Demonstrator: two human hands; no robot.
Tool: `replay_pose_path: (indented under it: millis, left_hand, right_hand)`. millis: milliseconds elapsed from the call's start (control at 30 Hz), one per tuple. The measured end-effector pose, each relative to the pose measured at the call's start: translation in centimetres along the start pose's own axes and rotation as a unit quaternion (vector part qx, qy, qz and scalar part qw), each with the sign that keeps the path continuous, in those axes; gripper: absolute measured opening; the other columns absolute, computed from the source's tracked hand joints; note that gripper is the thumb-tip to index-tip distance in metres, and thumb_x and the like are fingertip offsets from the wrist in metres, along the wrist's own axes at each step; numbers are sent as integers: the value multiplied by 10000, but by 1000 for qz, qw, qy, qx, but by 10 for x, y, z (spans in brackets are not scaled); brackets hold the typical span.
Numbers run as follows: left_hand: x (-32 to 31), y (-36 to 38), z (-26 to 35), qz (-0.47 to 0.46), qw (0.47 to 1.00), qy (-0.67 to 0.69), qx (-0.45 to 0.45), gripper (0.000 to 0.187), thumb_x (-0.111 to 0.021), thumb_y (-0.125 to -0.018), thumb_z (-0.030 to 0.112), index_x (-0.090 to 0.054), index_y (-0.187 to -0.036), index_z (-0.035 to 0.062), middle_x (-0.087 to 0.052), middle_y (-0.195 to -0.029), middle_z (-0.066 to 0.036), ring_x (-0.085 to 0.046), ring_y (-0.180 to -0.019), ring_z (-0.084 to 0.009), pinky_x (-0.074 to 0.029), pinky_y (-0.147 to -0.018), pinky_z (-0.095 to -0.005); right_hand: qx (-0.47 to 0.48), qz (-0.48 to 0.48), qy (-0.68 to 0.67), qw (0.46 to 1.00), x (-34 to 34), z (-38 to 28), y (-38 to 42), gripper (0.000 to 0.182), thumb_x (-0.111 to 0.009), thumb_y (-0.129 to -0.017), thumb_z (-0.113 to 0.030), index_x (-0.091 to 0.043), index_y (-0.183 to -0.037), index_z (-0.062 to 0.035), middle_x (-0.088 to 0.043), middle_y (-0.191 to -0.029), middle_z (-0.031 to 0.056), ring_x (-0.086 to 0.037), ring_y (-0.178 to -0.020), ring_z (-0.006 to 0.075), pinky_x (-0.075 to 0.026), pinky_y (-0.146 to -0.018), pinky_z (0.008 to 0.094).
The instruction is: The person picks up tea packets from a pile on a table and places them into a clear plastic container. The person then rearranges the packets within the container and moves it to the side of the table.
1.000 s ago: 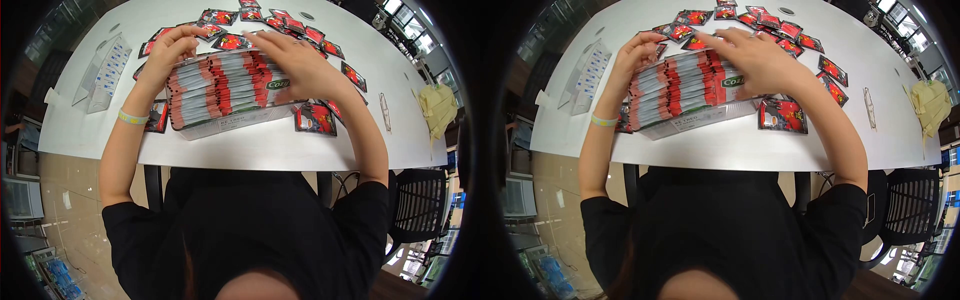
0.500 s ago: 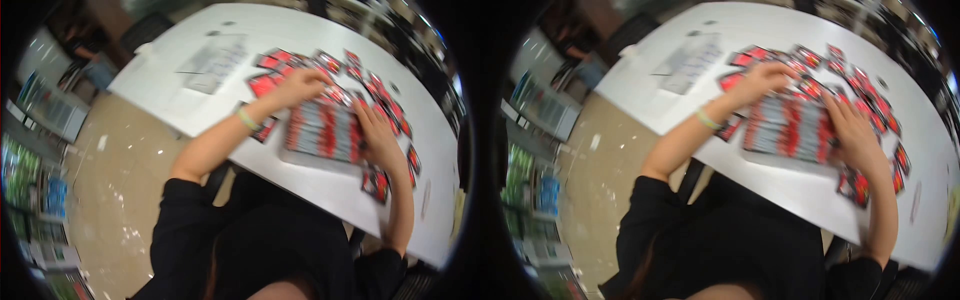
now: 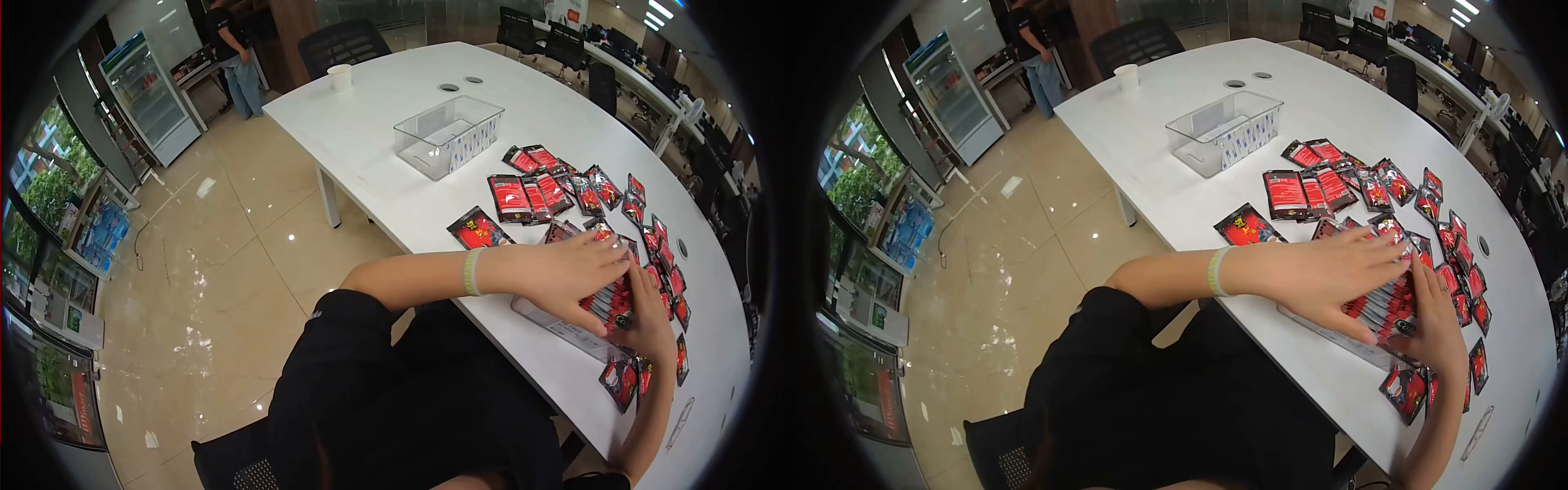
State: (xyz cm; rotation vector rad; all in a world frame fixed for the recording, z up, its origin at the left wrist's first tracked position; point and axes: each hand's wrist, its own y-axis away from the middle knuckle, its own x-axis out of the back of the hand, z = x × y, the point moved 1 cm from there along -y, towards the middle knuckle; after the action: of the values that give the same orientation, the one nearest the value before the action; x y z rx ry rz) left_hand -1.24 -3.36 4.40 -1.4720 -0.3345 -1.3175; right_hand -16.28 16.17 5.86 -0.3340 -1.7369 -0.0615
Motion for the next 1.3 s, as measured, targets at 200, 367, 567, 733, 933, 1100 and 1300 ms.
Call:
replay_pose_path:
  millis: [200,367,567,733,933,1100,1300]
  left_hand:
    - [-32,-20,-3,-86,991,-104,-9,879,-356,-1000,566,-329,-1372,-230,-326,-1446,-419,-301,-1406,-495,-215,-1174,-525]
    - [-40,-14,3,-50,992,-111,-19,810,-347,-1015,509,-349,-1369,-220,-341,-1443,-411,-319,-1400,-483,-223,-1174,-515]
    - [-30,-17,-1,-68,993,-93,-19,740,-462,-989,449,-396,-1348,-195,-425,-1409,-358,-379,-1367,-447,-295,-1143,-474]
    - [5,-30,6,-205,978,-30,41,771,-495,-982,499,-385,-1386,-149,-421,-1435,-330,-346,-1408,-411,-269,-1174,-449]
    - [-11,-21,6,-163,979,-121,21,810,-391,-1016,534,-285,-1461,-135,-271,-1540,-317,-218,-1479,-377,-176,-1213,-456]
    - [-18,-16,6,-140,981,-135,-14,855,-336,-1014,578,-306,-1425,-171,-301,-1499,-365,-258,-1449,-434,-167,-1211,-477]
    - [-12,-19,3,-149,983,-101,36,880,-429,-975,609,-321,-1457,-120,-295,-1538,-301,-232,-1478,-361,-174,-1216,-436]
  right_hand:
    - [-11,23,9,1000,-7,2,2,1254,-880,-420,-101,-289,-1524,-40,-467,-1415,172,-446,-1295,388,-345,-1120,450]
    - [-8,8,-2,1000,-3,-1,2,1191,-873,-477,-127,-297,-1515,-31,-461,-1409,192,-433,-1312,386,-299,-1150,463]
    - [71,68,79,992,-20,20,5,1185,-870,-462,-161,-312,-1495,-1,-456,-1410,197,-443,-1287,405,-358,-1104,456]
    - [31,37,24,999,-6,12,5,1077,-820,-528,-141,-340,-1483,-3,-485,-1395,208,-482,-1248,408,-402,-1070,437]
    - [22,45,34,998,-7,7,5,1013,-783,-580,-122,-338,-1480,12,-524,-1336,202,-499,-1218,373,-441,-1037,407]
    - [55,80,109,989,-15,9,5,1012,-808,-565,-146,-359,-1457,20,-543,-1307,182,-534,-1161,380,-480,-987,414]
    - [55,76,131,987,-15,7,5,1023,-833,-582,-190,-350,-1458,26,-538,-1329,188,-530,-1191,373,-483,-987,415]
